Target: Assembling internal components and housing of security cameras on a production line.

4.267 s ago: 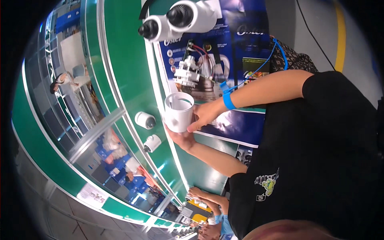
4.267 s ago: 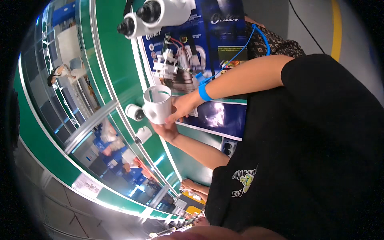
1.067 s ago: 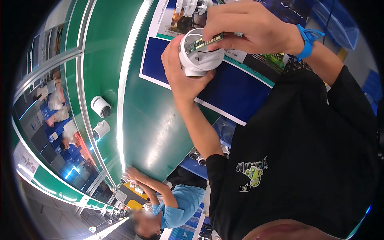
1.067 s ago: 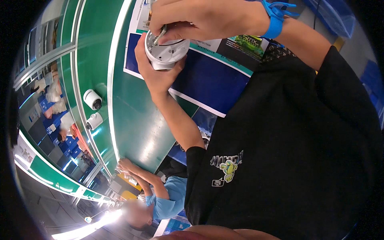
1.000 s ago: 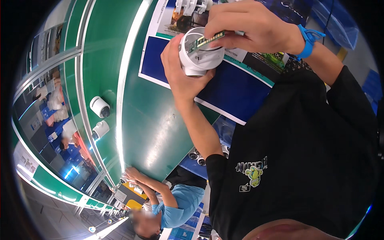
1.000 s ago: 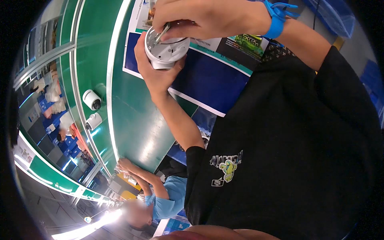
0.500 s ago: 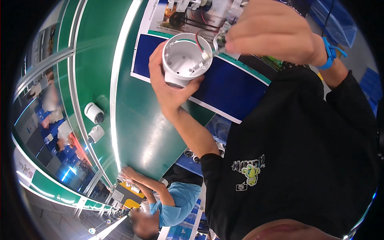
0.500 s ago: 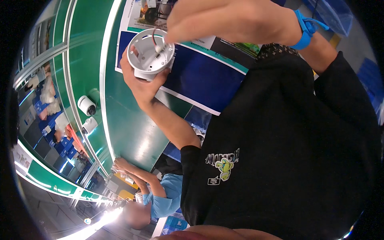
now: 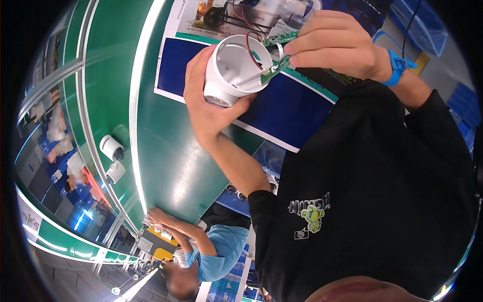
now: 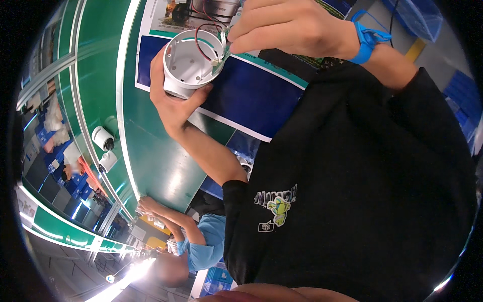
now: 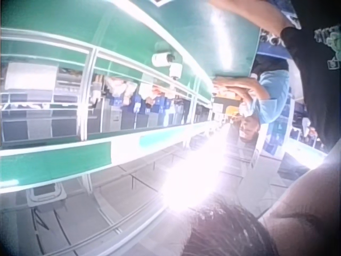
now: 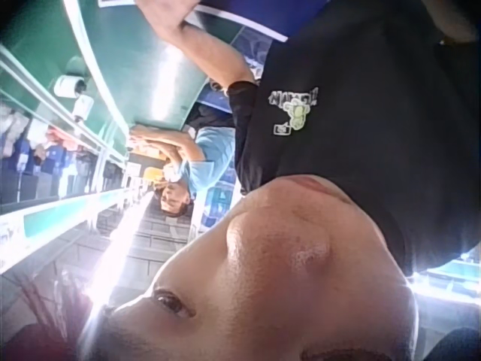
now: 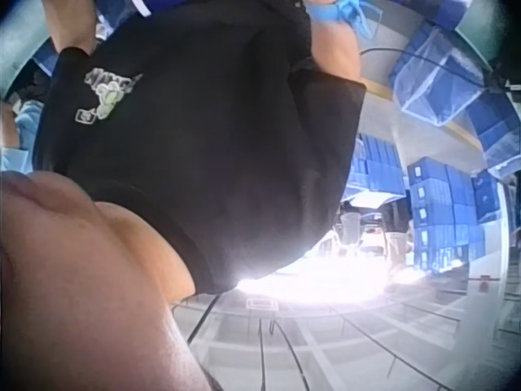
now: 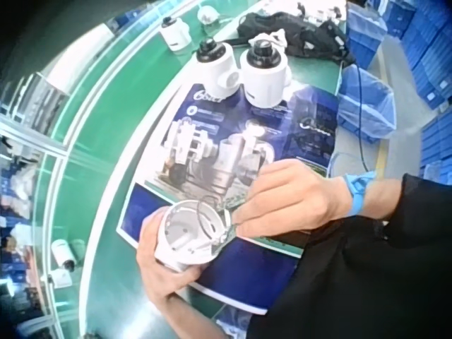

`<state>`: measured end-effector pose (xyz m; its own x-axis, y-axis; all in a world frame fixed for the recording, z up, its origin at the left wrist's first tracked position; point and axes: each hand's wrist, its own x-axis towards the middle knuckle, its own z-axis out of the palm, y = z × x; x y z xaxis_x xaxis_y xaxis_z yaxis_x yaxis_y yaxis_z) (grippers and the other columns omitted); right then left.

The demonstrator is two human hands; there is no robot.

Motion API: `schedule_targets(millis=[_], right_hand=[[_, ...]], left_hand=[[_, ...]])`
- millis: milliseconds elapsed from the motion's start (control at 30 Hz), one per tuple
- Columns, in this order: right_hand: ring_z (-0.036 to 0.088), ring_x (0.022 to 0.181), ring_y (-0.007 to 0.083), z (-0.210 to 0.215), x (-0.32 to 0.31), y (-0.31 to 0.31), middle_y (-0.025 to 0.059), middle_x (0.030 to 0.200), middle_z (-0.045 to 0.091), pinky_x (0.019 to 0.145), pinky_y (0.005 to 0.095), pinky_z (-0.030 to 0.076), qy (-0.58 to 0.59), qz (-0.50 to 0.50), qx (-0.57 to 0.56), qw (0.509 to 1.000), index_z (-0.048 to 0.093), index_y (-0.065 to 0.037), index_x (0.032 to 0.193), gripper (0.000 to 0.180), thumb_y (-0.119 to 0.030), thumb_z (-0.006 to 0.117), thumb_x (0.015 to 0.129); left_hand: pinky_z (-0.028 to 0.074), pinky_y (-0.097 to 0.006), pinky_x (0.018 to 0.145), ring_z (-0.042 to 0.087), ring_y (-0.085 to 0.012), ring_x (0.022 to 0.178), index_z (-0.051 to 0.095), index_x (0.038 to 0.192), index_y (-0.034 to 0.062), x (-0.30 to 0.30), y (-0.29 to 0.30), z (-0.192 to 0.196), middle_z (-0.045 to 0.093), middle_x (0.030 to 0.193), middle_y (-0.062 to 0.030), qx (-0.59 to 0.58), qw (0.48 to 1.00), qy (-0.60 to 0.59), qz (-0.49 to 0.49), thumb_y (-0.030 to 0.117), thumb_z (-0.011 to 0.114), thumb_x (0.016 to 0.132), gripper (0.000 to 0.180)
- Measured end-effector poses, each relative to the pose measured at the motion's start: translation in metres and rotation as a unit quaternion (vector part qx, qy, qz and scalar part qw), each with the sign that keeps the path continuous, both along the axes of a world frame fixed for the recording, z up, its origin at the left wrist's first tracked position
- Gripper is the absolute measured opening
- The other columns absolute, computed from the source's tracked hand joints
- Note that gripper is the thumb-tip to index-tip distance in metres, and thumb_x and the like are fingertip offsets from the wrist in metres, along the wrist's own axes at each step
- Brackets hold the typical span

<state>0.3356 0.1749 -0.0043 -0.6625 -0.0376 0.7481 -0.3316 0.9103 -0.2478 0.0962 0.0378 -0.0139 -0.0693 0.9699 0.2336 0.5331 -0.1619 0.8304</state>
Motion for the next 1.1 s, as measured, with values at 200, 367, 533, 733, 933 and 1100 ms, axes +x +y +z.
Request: schedule_targets(millis=[200, 367, 533, 733, 933, 1100], right_hand=[[0.061, 0.07, 0.0272, -0.018, 0.005, -0.002, 0.0165, 0.089, 0.065, 0.057, 0.0326, 0.048, -0.016, -0.006, -0.077, 0.997, 0.065, 0.004, 0.092, 0.018, -0.002, 0.066, 0.074], [0.06, 0.07, 0.0279, -0.01, 0.007, -0.001, 0.0178, 0.089, 0.065, 0.057, 0.0329, 0.047, -0.042, 0.02, -0.064, 0.997, 0.064, 0.006, 0.094, 0.021, -0.002, 0.066, 0.075], [0.06, 0.07, 0.0286, -0.009, 0.007, 0.001, 0.0185, 0.091, 0.064, 0.057, 0.0331, 0.047, -0.033, 0.005, -0.019, 0.999, 0.064, 0.006, 0.093, 0.021, -0.003, 0.066, 0.074], [0.058, 0.067, 0.0269, -0.013, 0.007, -0.002, 0.0186, 0.091, 0.064, 0.053, 0.032, 0.046, -0.03, -0.004, -0.037, 0.999, 0.064, 0.005, 0.093, 0.021, -0.002, 0.068, 0.074], [0.058, 0.064, 0.0256, -0.009, 0.008, -0.003, 0.0187, 0.09, 0.064, 0.051, 0.0307, 0.046, -0.051, -0.003, -0.064, 0.997, 0.065, 0.005, 0.094, 0.022, 0.0, 0.068, 0.074], [0.061, 0.068, 0.028, -0.005, 0.007, 0.003, 0.0187, 0.091, 0.063, 0.056, 0.0314, 0.051, -0.06, 0.025, -0.075, 0.995, 0.064, 0.005, 0.096, 0.021, 0.001, 0.066, 0.075]], left_hand=[[0.046, -0.035, 0.089, 0.058, -0.0268, 0.104, 0.056, 0.12, 0.0015, 0.0, 0.0, 0.001, 0.057, 0.117, -0.0143, -0.003, 1.0, 0.003, 0.001, 0.016, 0.081, 0.044, 0.082], [0.046, -0.036, 0.09, 0.058, -0.0265, 0.105, 0.056, 0.12, 0.0016, -0.002, -0.002, 0.0, 0.057, 0.118, -0.0142, -0.008, 1.0, -0.004, 0.001, 0.016, 0.081, 0.044, 0.082], [0.046, -0.036, 0.09, 0.058, -0.0267, 0.105, 0.056, 0.121, 0.0022, 0.0, 0.001, 0.0, 0.057, 0.118, -0.0138, -0.004, 1.0, -0.001, -0.006, 0.016, 0.081, 0.043, 0.082], [0.046, -0.036, 0.09, 0.058, -0.0272, 0.105, 0.056, 0.121, 0.0025, 0.0, 0.0, 0.004, 0.058, 0.118, -0.0138, -0.007, 1.0, 0.013, 0.0, 0.016, 0.081, 0.044, 0.082], [0.047, -0.036, 0.089, 0.058, -0.0278, 0.104, 0.056, 0.121, 0.0025, 0.001, 0.001, 0.005, 0.058, 0.117, -0.014, -0.001, 0.999, 0.039, -0.002, 0.016, 0.082, 0.044, 0.082], [0.047, -0.036, 0.088, 0.058, -0.0283, 0.104, 0.056, 0.121, 0.0027, 0.0, 0.001, 0.005, 0.058, 0.117, -0.0142, 0.001, 0.999, 0.04, -0.005, 0.017, 0.083, 0.045, 0.082]])
